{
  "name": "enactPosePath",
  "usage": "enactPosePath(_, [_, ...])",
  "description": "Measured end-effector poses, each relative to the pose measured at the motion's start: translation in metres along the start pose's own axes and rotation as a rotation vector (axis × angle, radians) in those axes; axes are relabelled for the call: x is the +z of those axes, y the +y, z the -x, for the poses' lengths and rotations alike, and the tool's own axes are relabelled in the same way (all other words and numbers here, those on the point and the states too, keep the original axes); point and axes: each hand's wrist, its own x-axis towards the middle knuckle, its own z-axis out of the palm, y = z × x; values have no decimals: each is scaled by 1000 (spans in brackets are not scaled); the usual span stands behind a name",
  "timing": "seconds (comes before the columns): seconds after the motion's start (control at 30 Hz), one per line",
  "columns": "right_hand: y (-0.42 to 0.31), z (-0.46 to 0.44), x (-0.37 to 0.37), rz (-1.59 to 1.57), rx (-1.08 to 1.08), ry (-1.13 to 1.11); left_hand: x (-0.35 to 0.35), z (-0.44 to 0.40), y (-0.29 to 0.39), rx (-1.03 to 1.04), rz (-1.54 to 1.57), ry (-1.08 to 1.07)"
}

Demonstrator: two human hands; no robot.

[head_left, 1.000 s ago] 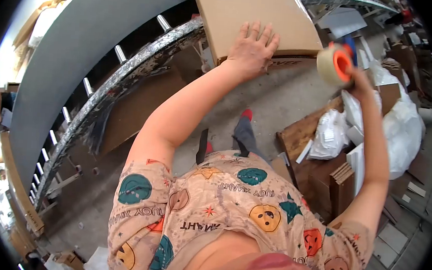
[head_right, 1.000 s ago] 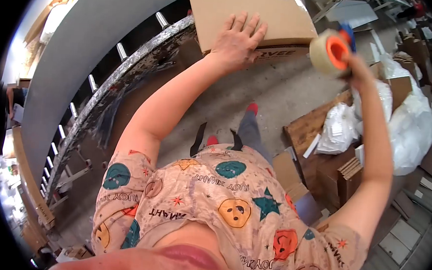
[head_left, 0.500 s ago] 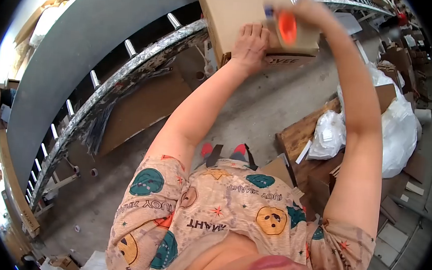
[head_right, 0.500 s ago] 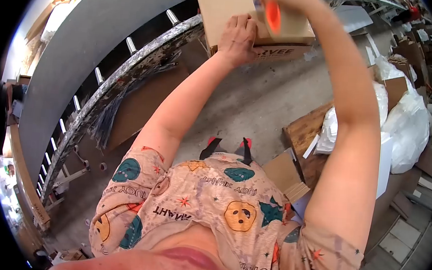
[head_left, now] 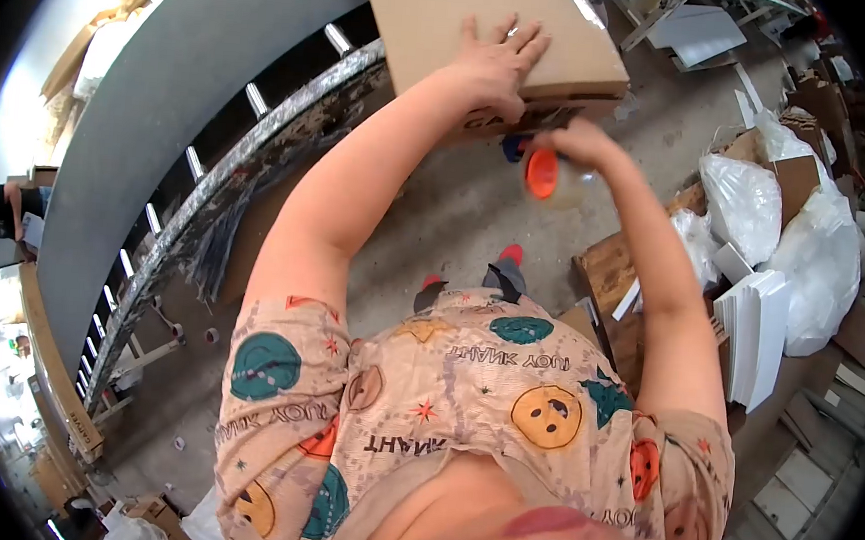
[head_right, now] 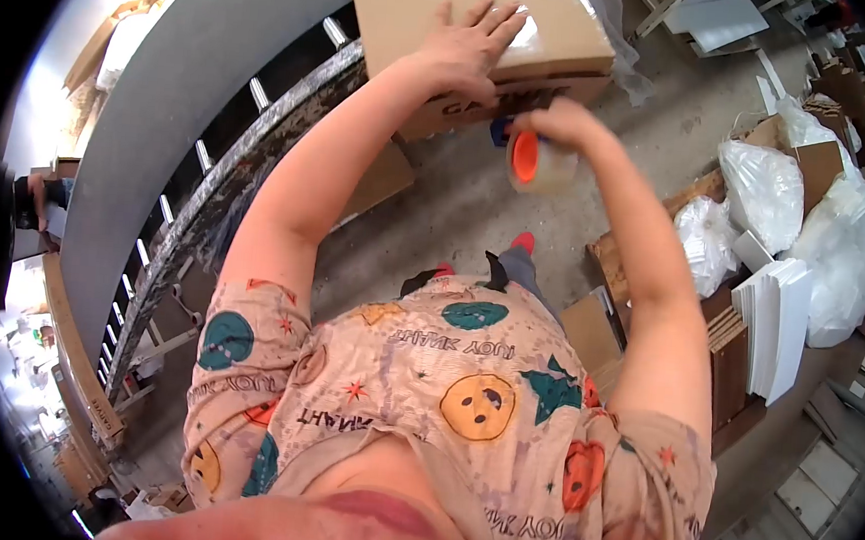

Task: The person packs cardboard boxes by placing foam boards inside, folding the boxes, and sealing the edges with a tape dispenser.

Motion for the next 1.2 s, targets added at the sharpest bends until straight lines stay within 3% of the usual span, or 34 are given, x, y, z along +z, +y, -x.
enactPosePath(0.07, [48,-9,23,79,-219,274,-6,-7,-8,-56,-15,-15])
enactPosePath(0.13, [61,37,-16,-264,5,59,8,10,-19,-169,74,102])
enactPosePath(0.2, [163,24,-50,-642,32,74,-12,50,-36,-397,192,82])
enactPosePath(0.27, [183,36,-96,-1167,-209,92,33,89,-85,-603,496,482])
enactPosePath(0.33, [158,24,-140,-1464,-118,141,45,93,-68,-995,1233,804])
enactPosePath(0.37, [149,5,-155,-1526,-188,69,53,93,-64,-1019,1220,814])
enactPosePath(0.43, [121,-30,-171,-1478,-276,-150,66,88,-68,-898,2067,758])
enactPosePath(0.47, [117,-55,-168,-1355,-363,-236,68,88,-75,-911,2046,767])
enactPosePath(0.53, [94,-34,-152,-1070,-341,-334,68,96,-85,-776,2154,658])
enactPosePath(0.6, [107,12,-132,-870,-411,-336,52,93,-68,-807,2152,692])
enactPosePath(0.67, [126,52,-76,-949,-455,-34,45,87,-56,-630,2303,690])
enactPosePath(0.7, [129,63,-61,-962,-455,-44,49,86,-51,-645,2291,688])
enactPosePath(0.77, [129,74,-44,-1269,-370,178,65,72,-34,-813,2122,833])
enactPosePath(0.87, [154,54,-61,-1344,-391,430,57,13,31,-1057,1983,943])
enactPosePath(0.9, [157,44,-78,-1373,-412,511,66,-7,43,-1013,1982,963])
enactPosePath(0.97, [170,25,-117,-1434,-440,482,66,-49,60,-631,1545,1093])
enactPosePath(1.0, [160,22,-129,-1449,-427,521,62,-57,50,-610,1571,1074])
enactPosePath(1.07, [150,16,-145,-1502,-383,540,59,-73,29,-271,62,862])
enactPosePath(1.13, [137,15,-130,-1447,-400,614,61,-82,19,-153,141,765])
enactPosePath(1.2, [136,32,-67,-1035,-504,643,59,-81,10,-17,196,649])
